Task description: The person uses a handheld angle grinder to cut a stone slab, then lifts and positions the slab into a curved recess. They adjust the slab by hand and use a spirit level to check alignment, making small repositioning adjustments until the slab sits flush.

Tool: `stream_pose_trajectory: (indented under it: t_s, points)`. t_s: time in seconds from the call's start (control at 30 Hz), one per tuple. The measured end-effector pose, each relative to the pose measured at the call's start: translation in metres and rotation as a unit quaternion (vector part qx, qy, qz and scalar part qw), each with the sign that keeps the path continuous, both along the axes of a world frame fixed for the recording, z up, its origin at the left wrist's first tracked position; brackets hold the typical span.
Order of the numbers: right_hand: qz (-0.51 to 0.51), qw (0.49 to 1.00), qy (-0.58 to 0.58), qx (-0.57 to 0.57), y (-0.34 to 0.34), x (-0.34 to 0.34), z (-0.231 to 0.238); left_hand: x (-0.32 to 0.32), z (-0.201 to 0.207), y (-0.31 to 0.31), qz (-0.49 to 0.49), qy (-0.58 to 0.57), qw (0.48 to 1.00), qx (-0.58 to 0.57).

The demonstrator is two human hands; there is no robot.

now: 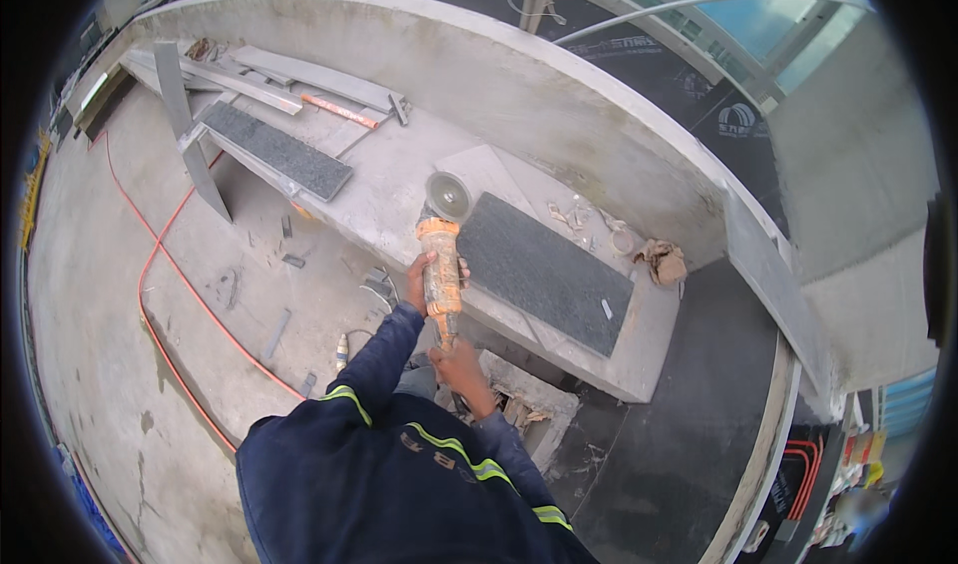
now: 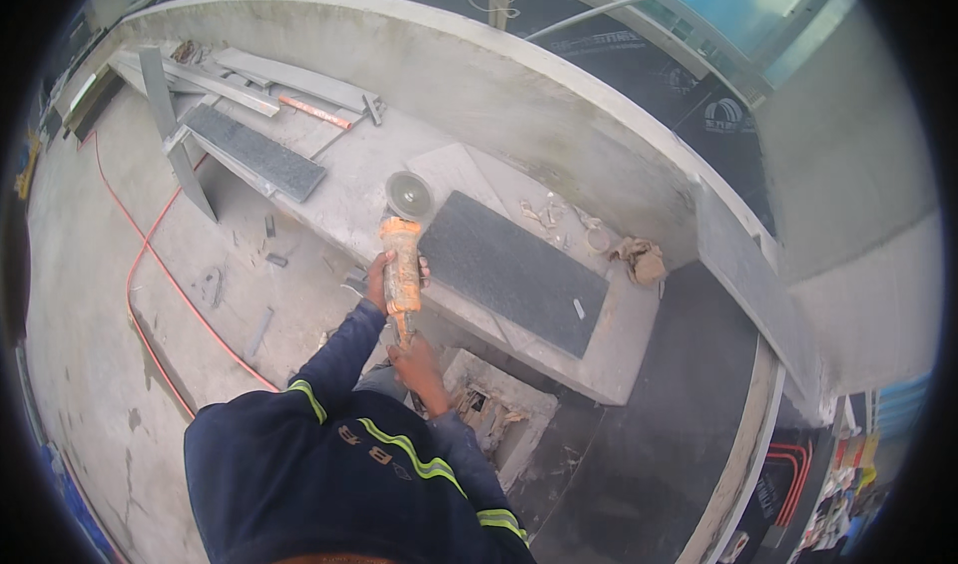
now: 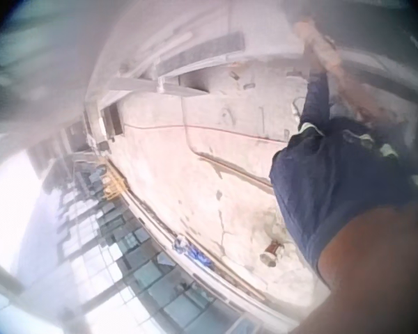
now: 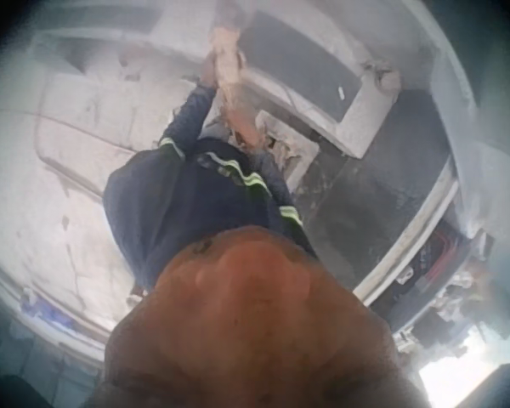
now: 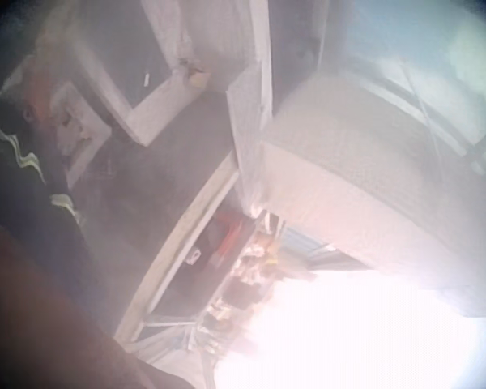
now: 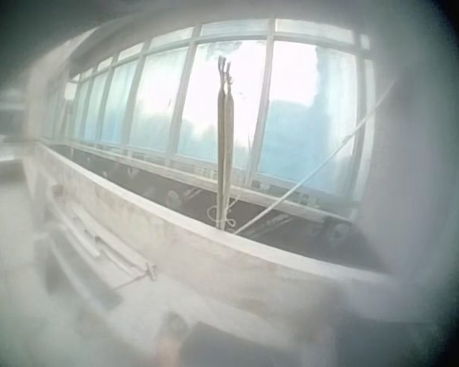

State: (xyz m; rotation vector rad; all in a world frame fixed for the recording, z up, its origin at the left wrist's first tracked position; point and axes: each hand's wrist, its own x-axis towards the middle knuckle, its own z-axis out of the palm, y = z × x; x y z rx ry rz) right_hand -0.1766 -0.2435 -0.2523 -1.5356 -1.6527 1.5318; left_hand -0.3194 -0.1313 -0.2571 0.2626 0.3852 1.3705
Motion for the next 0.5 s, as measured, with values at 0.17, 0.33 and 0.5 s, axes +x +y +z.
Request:
stream_pose_trajectory:
  t_s: [0.17, 0.33, 0.5]
  points:
    - [0.012, 0.981, -0.177, 0.079, 0.079, -0.073, -0.029, -0.083, -0.028, 0.060, -0.014, 0.275, 0.955, -0.113]
    - [-0.007, 0.976, -0.209, 0.053, 0.160, -0.136, -0.050, -0.126, -0.034, 0.126, -0.023, 0.512, 0.839, -0.185]
    - [-0.033, 0.971, -0.223, 0.083, 0.193, -0.188, -0.075, -0.168, -0.081, 0.173, -0.028, 0.680, 0.706, -0.197]
